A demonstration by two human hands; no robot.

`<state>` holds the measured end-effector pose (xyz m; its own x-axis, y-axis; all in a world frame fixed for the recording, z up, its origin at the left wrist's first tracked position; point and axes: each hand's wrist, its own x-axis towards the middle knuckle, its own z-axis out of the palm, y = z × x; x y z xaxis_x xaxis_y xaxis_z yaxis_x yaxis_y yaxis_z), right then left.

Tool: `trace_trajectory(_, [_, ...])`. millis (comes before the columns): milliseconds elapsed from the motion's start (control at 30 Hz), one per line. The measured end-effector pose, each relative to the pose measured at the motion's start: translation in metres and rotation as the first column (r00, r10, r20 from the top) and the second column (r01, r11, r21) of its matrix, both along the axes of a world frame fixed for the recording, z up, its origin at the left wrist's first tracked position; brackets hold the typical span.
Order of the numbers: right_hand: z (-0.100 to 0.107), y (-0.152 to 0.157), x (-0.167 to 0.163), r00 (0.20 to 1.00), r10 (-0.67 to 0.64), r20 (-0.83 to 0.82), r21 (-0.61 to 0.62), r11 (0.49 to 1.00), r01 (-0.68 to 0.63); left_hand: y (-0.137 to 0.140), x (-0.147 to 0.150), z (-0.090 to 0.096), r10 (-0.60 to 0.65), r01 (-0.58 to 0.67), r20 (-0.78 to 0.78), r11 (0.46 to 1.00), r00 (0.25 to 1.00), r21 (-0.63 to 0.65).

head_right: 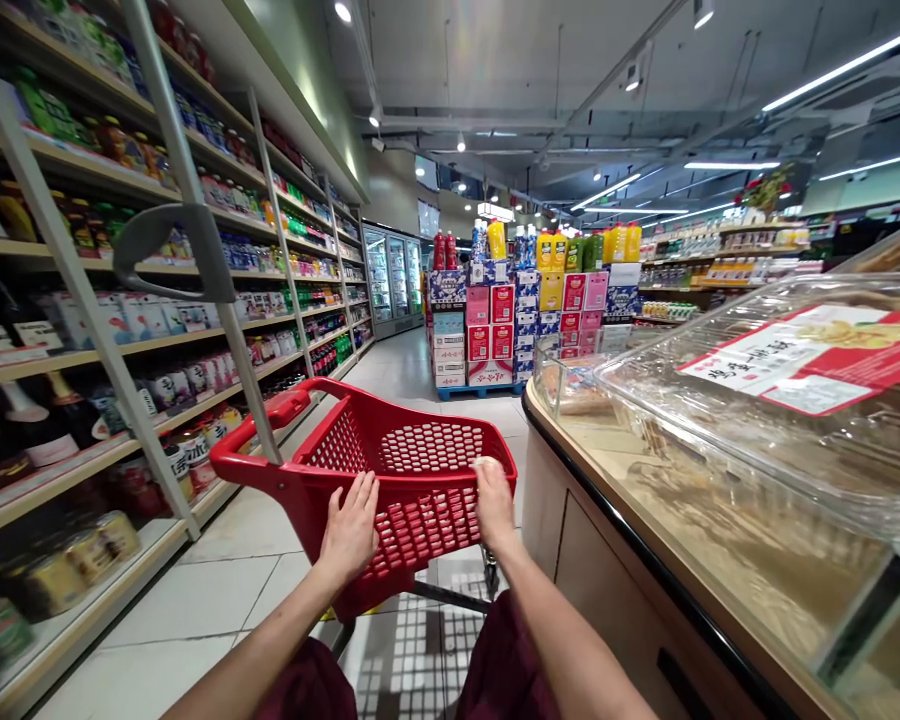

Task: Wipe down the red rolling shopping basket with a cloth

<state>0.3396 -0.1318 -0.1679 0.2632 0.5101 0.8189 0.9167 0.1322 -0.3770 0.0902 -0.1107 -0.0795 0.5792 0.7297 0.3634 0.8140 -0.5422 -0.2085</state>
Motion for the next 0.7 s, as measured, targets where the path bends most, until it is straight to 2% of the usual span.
trace_trajectory(100, [0.009,0.009,-0.044,0.974,0.195,0.114,-0.072,0.980,-0.188,-0.001,0.000,0.000,-0.009,0.009,-0.001,1.000,1.000,0.006])
trace_trajectory(167, [0.011,0.007,-0.052,0.950,0.273,0.155,-0.102,0.960,-0.259,-0.001,-0.002,0.001,-0.021,0.021,-0.012,1.000,1.000,-0.003])
trace_trajectory(233, [0.009,-0.002,-0.036,0.970,0.218,0.110,-0.100,0.973,-0.208,-0.003,-0.004,0.002,-0.020,0.019,-0.020,1.000,1.000,-0.018])
trace_trajectory(300, [0.007,-0.010,-0.016,0.997,0.072,0.003,-0.103,0.992,-0.072,-0.004,-0.003,0.002,-0.011,0.010,-0.022,1.000,1.000,-0.028])
trace_trajectory(367, [0.010,-0.011,-0.016,0.998,-0.008,-0.068,-0.123,0.992,-0.001,-0.005,-0.001,0.002,0.003,-0.003,-0.020,1.000,1.000,-0.025])
trace_trajectory(400, [0.013,-0.008,-0.026,0.998,0.019,-0.066,-0.124,0.992,-0.027,-0.005,-0.001,0.001,0.010,-0.010,-0.018,1.000,1.000,-0.020])
trace_trajectory(500, [0.021,0.004,-0.071,0.962,0.267,0.047,-0.096,0.960,-0.262,-0.003,-0.002,-0.001,0.003,-0.003,-0.020,1.000,1.000,-0.004])
trace_trajectory(567, [0.022,0.006,-0.083,0.931,0.351,0.101,-0.084,0.935,-0.344,-0.001,-0.005,-0.001,-0.016,0.016,-0.032,1.000,0.999,0.004])
trace_trajectory(633, [0.017,0.001,-0.067,0.949,0.303,0.087,-0.074,0.952,-0.297,0.000,-0.007,-0.002,-0.028,0.029,-0.041,0.999,0.999,0.014])
trace_trajectory(700, [0.010,-0.006,-0.041,0.986,0.167,0.020,-0.054,0.985,-0.166,0.000,-0.006,-0.003,-0.030,0.031,-0.034,0.999,0.999,0.020])
